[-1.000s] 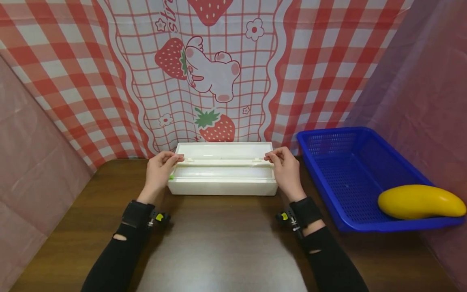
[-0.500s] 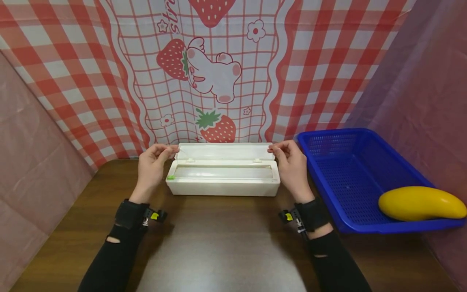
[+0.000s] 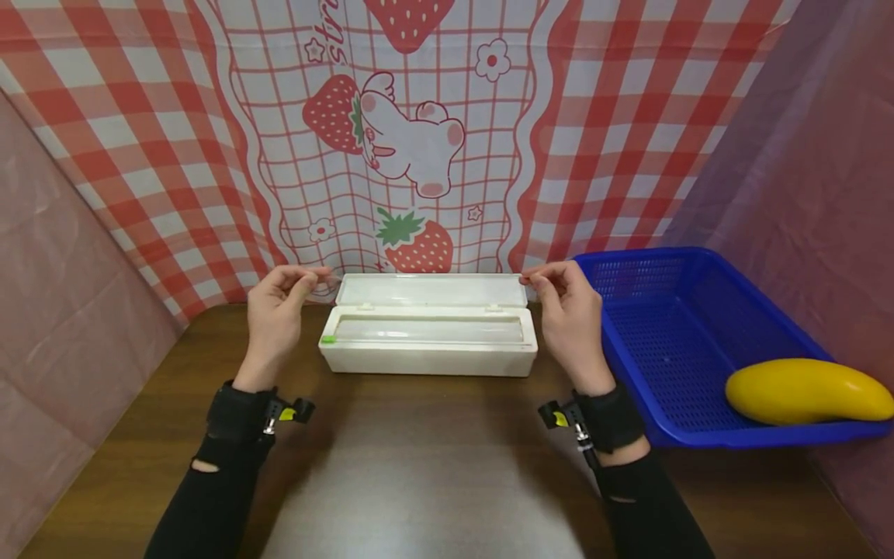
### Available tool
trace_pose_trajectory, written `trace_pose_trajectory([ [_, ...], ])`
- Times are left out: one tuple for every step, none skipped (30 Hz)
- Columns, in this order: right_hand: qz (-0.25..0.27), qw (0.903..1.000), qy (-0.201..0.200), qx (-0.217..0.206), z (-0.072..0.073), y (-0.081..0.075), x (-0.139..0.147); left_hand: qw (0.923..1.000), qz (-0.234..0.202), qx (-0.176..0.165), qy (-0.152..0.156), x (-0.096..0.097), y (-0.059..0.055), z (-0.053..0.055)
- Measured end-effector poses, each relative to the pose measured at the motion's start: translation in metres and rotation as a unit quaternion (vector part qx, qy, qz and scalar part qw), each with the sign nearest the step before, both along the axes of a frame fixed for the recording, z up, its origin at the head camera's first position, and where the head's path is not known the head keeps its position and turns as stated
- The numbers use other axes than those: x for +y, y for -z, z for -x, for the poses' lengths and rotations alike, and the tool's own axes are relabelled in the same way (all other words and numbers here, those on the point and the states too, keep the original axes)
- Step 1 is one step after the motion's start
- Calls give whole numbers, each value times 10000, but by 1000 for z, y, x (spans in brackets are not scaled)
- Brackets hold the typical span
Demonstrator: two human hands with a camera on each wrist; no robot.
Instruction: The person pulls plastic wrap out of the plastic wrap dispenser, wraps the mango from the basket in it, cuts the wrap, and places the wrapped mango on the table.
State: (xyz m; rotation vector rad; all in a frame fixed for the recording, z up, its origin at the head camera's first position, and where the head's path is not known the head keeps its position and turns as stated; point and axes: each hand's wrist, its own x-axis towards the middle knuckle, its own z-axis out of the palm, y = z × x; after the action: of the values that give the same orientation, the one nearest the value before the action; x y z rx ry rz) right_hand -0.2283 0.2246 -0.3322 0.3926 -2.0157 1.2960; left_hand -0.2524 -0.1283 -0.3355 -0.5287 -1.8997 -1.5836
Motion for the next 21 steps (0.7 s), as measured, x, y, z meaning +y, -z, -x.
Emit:
trace_pose_trajectory([
  [-21, 10000, 56, 8, -2, -2, 0, 10000, 13, 28, -35, 0, -2, -2],
  [-15, 9999, 103, 18, -1, -2, 1, 10000, 29, 57, -67, 0, -4, -3],
  [29, 10000, 88, 30, 0, -1, 3, 9999, 29, 89, -71, 0, -6, -5],
  [65, 9999, 73, 45, 0, -1, 4, 9999, 26, 104, -58, 0, -8, -7],
  [118, 9999, 39, 60, -1, -2, 5, 9999, 35, 126, -51, 0, -10, -8],
  [176, 9998, 0, 71, -3, -3, 5, 9998, 48, 164, -42, 0, -12, -9],
  [202, 9998, -21, 86, -4, -5, 5, 9997, 61, 213, -37, 0, -13, -11],
  [222, 9997, -39, 113, -6, -6, 5, 9996, 59, 260, -16, -1, -15, -11],
  [246, 9996, -68, 147, -7, -8, 5, 9995, 60, 319, 13, -1, -16, -13],
  [246, 9995, -60, 173, -9, -10, 4, 9993, 70, 362, 15, -1, -18, -14],
  [257, 9994, -65, 200, -10, -11, 4, 9991, 91, 417, 6, -1, -20, -15],
  [251, 9994, -67, 219, -12, -12, 4, 9989, 101, 454, 0, -1, -21, -17],
  [230, 9994, -53, 236, -13, -14, 4, 9987, 110, 497, 5, -2, -23, -18],
  [251, 9993, -90, 274, -14, -15, 4, 9986, 119, 508, -9, -2, -24, -20],
  [265, 9991, -116, 304, -16, -16, 4, 9985, 138, 525, -20, -1, -26, -22],
  [270, 9990, -131, 342, -17, -18, 4, 9984, 159, 533, -40, -1, -27, -24],
  [280, 9987, -162, 388, -19, -20, 3, 9984, 176, 544, -53, -1, -29, -25],
  [287, 9985, -179, 427, -22, -22, 2, 9983, 181, 557, -56, -1, -30, -27],
  [294, 9982, -197, 479, -25, -25, 1, 9981, 188, 576, -61, -1, -32, -29],
  [292, 9979, -209, 531, -28, -28, -1, 9980, 195, 588, -80, -1, -33, -30],
  [283, 9978, -205, 570, -32, -32, -3, 9978, 197, 621, -83, -1, -34, -32],
])
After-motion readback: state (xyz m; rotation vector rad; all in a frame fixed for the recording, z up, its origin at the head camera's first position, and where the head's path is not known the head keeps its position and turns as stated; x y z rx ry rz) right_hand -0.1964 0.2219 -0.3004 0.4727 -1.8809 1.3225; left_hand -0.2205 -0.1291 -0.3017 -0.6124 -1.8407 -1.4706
